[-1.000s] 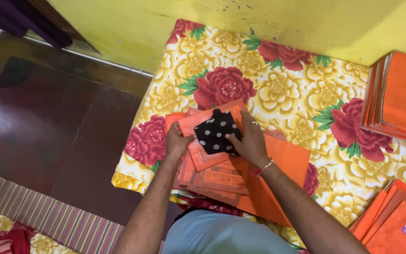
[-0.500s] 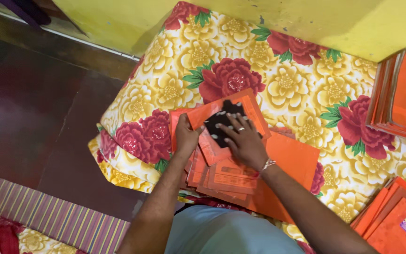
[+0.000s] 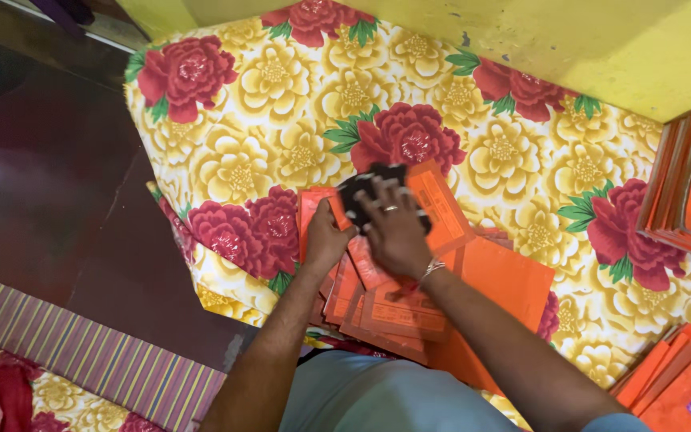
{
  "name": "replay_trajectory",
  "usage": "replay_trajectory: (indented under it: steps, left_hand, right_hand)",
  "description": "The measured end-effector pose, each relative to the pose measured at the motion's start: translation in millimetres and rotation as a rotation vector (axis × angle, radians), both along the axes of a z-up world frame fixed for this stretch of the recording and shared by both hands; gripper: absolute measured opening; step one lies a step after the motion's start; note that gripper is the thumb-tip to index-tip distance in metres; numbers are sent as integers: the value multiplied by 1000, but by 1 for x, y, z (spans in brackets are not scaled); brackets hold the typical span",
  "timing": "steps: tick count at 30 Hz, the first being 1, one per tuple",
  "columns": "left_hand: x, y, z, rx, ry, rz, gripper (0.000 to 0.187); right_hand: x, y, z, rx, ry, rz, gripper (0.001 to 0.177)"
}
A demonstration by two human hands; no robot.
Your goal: The person wipes orange paper envelopes with a black cloth, picking them up one by one and cleaning the surfaces before stacking them on a table.
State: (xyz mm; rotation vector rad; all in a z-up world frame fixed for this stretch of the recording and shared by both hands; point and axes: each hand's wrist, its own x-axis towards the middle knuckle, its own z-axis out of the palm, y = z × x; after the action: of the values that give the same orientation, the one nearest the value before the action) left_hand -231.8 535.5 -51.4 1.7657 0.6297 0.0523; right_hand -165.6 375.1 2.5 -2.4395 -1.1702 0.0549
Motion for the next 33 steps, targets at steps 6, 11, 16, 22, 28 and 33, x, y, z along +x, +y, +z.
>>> replay_trajectory:
  steps: [6,11,16,22,28,33]
  left_hand:
    - [-7,3,-8,-136,-191,-6,61]
    - [-5,-1,-6,-355,-197,9,59]
    - [-6,-4,-1,-311,-186,16,59]
    - [-8,-3,8,-237,-76,19,56]
    - [-6,0,0,-267,-159,23,57]
    - [-9,-1,6,-330,-271,19,67]
  right_hand:
    - [0,-8,12,13,34,118,58]
    - [29,-56,-1,-44,71,-104,56]
    - [46,-75,-22,-54,201,-354,55]
    - [27,-42,-21,-21,53,-147,57]
    - [-20,-28,11,-17,64,167,59]
    - [-29,-65,15,-70,91,171,58]
